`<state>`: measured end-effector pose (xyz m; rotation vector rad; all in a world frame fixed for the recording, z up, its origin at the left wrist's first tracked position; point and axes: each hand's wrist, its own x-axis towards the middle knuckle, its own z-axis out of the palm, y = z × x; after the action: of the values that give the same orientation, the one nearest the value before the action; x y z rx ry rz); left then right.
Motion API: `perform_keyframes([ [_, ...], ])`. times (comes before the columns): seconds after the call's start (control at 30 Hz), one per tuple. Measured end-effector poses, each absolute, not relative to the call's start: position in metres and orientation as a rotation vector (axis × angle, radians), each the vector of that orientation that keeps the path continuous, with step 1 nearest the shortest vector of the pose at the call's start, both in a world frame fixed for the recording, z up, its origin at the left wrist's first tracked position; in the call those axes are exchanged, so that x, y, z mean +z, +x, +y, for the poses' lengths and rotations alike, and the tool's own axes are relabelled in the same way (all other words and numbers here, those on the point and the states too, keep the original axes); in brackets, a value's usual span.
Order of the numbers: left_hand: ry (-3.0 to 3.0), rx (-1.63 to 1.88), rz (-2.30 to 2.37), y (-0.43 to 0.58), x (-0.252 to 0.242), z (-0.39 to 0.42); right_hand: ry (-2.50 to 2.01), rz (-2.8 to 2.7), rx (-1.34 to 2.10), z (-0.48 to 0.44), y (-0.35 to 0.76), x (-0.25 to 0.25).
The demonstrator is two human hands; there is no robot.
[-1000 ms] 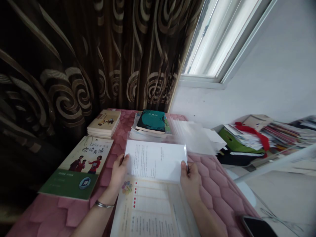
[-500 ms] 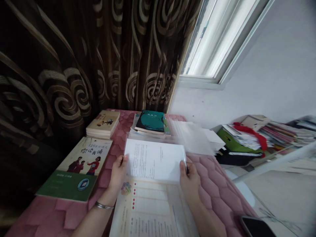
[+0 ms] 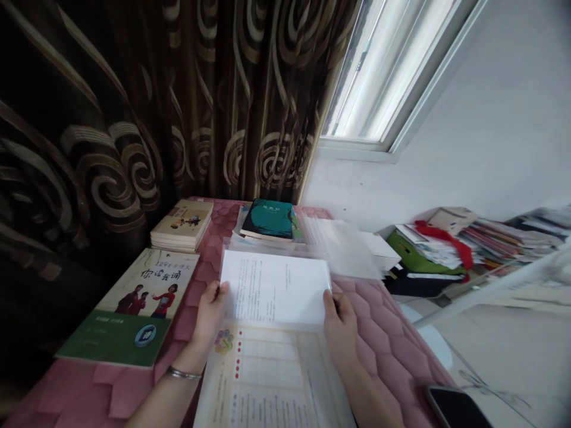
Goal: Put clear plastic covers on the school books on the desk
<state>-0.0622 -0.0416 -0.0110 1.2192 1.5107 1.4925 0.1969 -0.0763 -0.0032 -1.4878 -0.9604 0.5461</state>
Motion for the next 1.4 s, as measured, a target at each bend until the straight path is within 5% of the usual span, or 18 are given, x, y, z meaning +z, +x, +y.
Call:
perform_keyframes([
  [1.17,1.186,1.466,1.52,-0.062,-0.008,-0.044,-1.566,-1.013,0.45,-0.072,0.197,-0.011],
  [1.4,1.168,1.487,1.546,-0.061,-0.006,-0.044,-1.418,-0.886,0.701,-0.076,0.198,-0.01],
])
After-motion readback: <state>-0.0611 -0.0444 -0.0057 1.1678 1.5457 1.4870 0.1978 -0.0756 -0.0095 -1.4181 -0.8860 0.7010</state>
